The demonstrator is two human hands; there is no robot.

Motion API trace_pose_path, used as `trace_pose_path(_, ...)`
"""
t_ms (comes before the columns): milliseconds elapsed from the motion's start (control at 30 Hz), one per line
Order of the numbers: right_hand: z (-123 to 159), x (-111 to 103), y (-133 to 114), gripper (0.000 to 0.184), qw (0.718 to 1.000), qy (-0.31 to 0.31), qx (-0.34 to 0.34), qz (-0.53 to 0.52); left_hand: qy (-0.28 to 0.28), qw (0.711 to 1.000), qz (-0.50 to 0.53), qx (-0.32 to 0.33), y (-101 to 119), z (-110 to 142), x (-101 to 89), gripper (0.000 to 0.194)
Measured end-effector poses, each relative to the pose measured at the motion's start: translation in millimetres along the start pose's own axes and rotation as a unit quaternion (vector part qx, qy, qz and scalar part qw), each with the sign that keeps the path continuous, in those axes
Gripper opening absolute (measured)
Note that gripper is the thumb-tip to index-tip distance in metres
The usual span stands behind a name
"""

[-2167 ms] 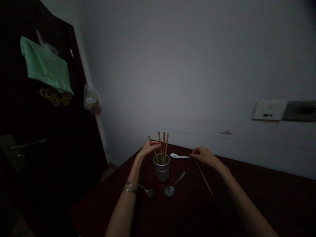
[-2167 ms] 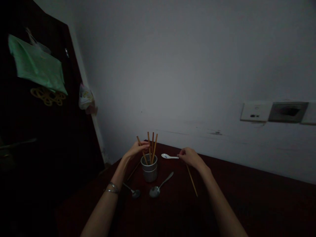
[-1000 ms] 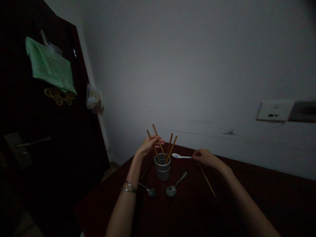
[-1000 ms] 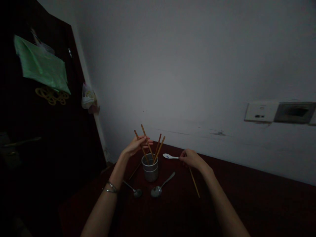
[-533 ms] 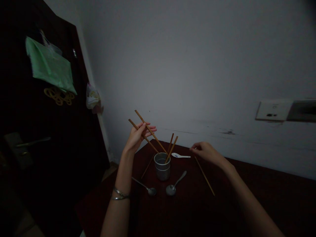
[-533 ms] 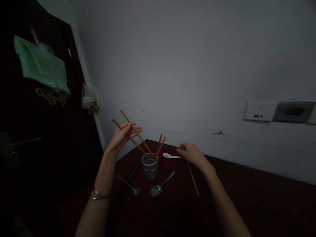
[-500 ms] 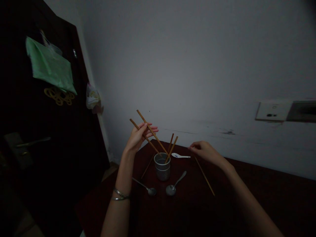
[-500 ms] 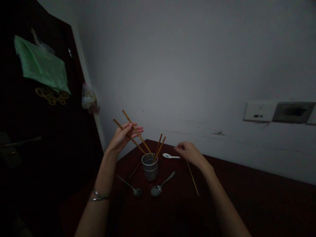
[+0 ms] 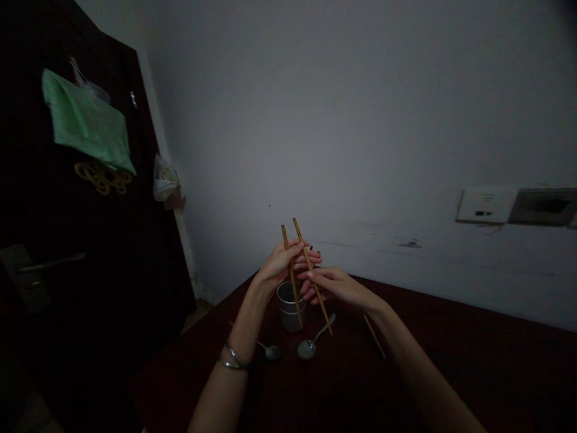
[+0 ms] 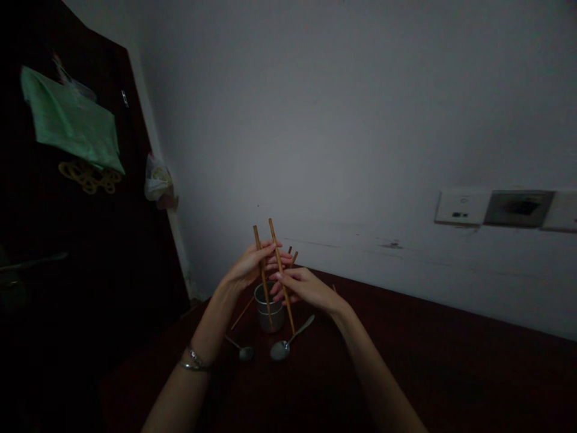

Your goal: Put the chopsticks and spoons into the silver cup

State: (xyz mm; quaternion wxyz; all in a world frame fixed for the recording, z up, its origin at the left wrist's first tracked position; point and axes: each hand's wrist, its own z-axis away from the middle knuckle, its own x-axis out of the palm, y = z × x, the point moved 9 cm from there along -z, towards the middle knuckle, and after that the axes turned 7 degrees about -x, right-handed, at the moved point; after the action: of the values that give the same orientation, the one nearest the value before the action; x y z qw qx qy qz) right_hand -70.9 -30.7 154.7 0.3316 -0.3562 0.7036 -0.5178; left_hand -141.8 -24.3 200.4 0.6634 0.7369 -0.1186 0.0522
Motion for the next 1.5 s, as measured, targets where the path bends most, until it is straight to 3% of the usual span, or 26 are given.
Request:
trace_pose_path(267, -4.1, -1.0, 11.9, 0.039, 1.0, 0.008, 0.012, -0.006, 0.005, 0.998, 0.059, 0.002, -10.1, -9.6, 3.9, 0.007)
trace_pose_path(600, 9.7, 28.8, 27.9, 0.036, 0.984, -0.15, 0.076, -0.053, -0.032, 0.995, 0.093, 0.003, -13.3, -15.5, 5.3, 0.032)
trace_pose_path(733, 13.7, 30.0, 30.4, 0.036, 0.98, -0.173, 0.087, -0.049, -0.047, 0.997, 0.063, -0.007, -19.3, -17.5, 9.2, 0.034)
trace_pose_path(1033, 10.4, 15.3, 26.2, 0.034, 0.987, -0.135, 0.066, -0.064, -0.034, 0.998, -0.05, -0.022, -29.7, -18.3, 11.9, 0.036)
trace_pose_path(1367, 10.5, -8.9, 22.8, 0.036, 0.994, -0.073, 0.057, -0.05, -0.022, 0.99, -0.136, -0.012, -12.7, -5.5, 9.1, 0.03)
trace_pose_path(1500, 7.5, -20.6, 18.2, 0.036, 0.998, -0.03, 0.039, -0.033, 0.034, 0.99, -0.131, 0.037, 0.8, -4.0, 1.0, 0.027)
